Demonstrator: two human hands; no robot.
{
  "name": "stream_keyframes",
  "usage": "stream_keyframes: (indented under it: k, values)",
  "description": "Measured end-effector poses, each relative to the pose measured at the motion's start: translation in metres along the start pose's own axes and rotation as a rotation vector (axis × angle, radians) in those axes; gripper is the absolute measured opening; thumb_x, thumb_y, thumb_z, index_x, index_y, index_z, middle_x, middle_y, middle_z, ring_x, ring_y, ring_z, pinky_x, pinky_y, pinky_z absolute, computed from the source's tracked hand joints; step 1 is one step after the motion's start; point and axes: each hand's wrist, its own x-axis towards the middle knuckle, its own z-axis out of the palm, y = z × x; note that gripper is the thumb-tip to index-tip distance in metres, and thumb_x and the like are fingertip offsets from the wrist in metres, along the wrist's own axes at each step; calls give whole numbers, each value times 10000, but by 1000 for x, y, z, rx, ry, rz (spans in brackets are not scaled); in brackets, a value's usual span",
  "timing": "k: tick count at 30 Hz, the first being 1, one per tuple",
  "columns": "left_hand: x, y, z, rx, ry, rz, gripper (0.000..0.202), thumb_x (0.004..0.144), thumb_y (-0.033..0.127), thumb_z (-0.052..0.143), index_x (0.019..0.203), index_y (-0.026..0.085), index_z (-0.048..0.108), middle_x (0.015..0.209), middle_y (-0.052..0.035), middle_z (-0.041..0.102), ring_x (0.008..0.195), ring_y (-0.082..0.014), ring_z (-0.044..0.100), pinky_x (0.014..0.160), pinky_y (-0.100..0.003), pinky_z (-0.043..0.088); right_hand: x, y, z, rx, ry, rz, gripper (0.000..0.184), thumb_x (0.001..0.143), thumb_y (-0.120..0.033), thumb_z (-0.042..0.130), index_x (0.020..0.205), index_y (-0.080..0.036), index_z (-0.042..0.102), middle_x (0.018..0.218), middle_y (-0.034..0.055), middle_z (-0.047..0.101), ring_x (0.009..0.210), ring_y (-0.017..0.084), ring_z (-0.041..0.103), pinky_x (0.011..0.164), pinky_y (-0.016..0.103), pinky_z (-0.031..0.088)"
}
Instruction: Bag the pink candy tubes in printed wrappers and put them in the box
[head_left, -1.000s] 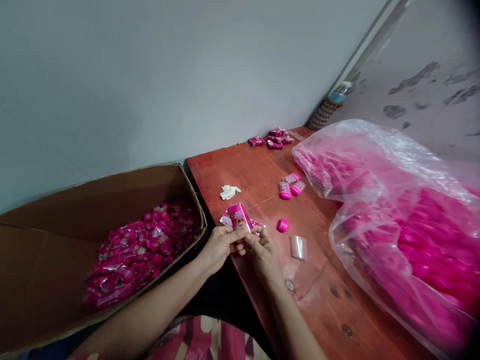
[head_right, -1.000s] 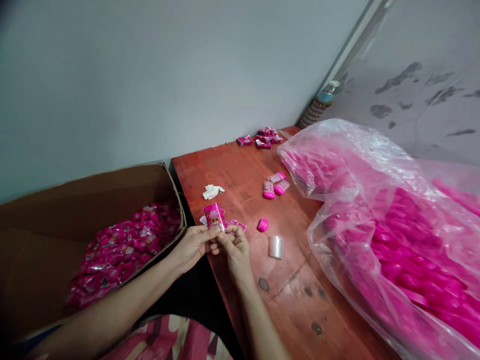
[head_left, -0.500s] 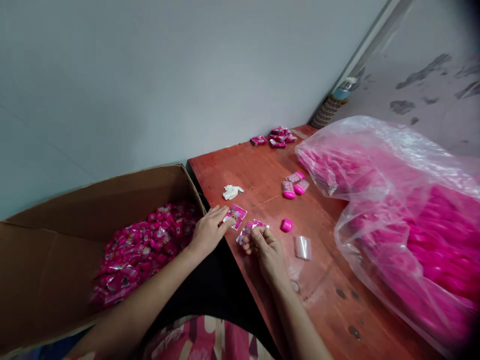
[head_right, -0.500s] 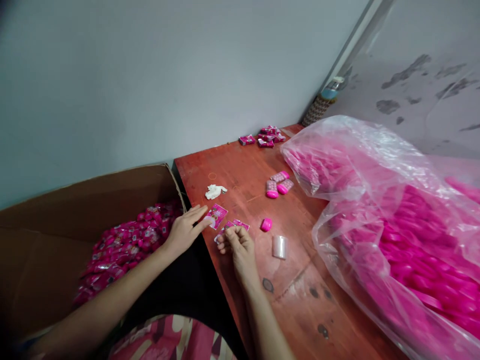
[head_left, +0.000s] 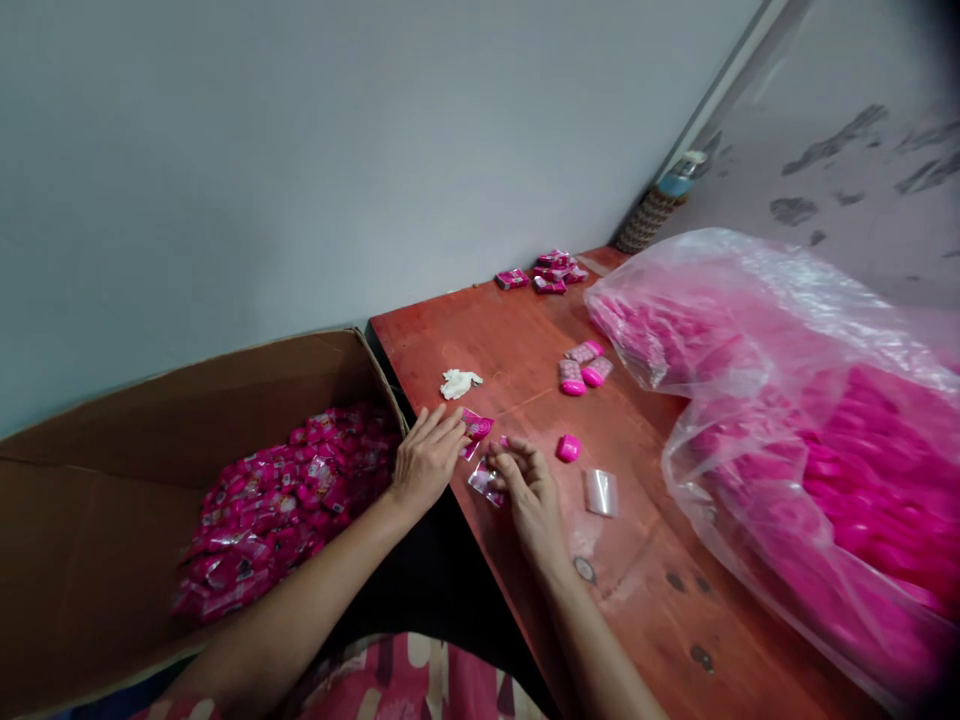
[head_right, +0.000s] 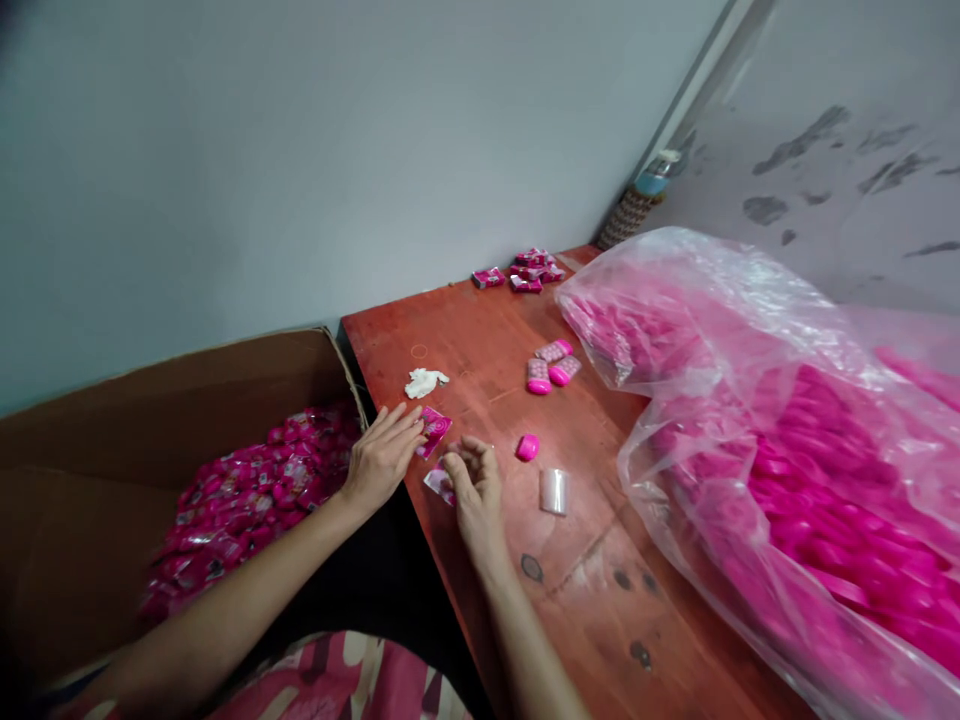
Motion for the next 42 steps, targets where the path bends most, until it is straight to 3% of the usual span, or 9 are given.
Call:
stream_keyframes:
  k: [3,7,13,16,20,25,30,36,42]
  values:
    - [1,15,-4,-222,-15,-21,262,838,229,496,1062,184,626,1163,-78,598,1152,-225,484,1021,-420,325,7,-7,1,57,-10,-37,345,700,-284,680,984,-230,491,809,-24,603,690,110,565,581,209,441]
    - [6,33,-12,-716,-111,-479,355,806,346,536,1116,183,592,1115,-96,625,1017,-227,579,916,-391,435,15,-16,-6,83,-87,-33,287,716,-259,665,945,-225,494,642,-67,559,537,80,503,499,183,380]
    - [18,40,-15,-1283,-364,-906,274,664,374,677,641,104,647,627,-35,624,613,-149,615,673,-313,530,23,-26,-20,-118,-292,36,285,728,-278,643,952,-218,478,613,-68,531,485,83,476,460,187,352]
    - [18,39,-11,-1204,-340,-972,270,594,347,731,573,95,637,561,-28,600,549,-129,595,600,-267,524,42,-39,-35,-496,-349,-84,161,801,-311,547,922,-211,514,680,-14,586,567,132,540,520,239,412]
    - [15,39,-7,-1184,-322,-1041,283,581,355,740,558,91,640,551,-50,620,516,-127,592,544,-237,510,98,-73,-67,-1331,-204,-562,275,869,-150,358,1071,-173,544,1050,130,612,942,235,557,770,357,421]
    - [15,41,-6,-1344,-263,-1191,267,583,316,756,636,74,655,605,-69,643,512,-110,587,497,-195,496,169,-101,-100,-1969,-504,-786,379,836,-70,361,1175,-152,509,1319,154,437,1204,308,357,861,433,353]
    - [19,39,-10,-1562,-79,-1348,139,651,195,718,677,90,630,634,-53,639,536,-123,606,498,-210,523,186,-98,-104,-1914,-665,-780,299,850,-97,382,1056,-188,578,1190,83,566,1191,251,389,926,385,303]
    - [30,37,-9,-1704,216,-1518,36,745,134,625,728,118,597,683,-48,650,609,-146,640,595,-266,553,132,-79,-80,-1738,-487,-669,241,900,-256,352,906,-144,566,792,100,646,749,201,598,662,290,428]
    - [34,45,-5,-1811,299,-1545,71,743,172,639,765,126,590,703,-58,657,633,-151,645,628,-262,539,23,-50,-34,-647,-388,-37,277,856,-456,413,748,-213,487,560,-19,555,467,144,546,430,236,411]
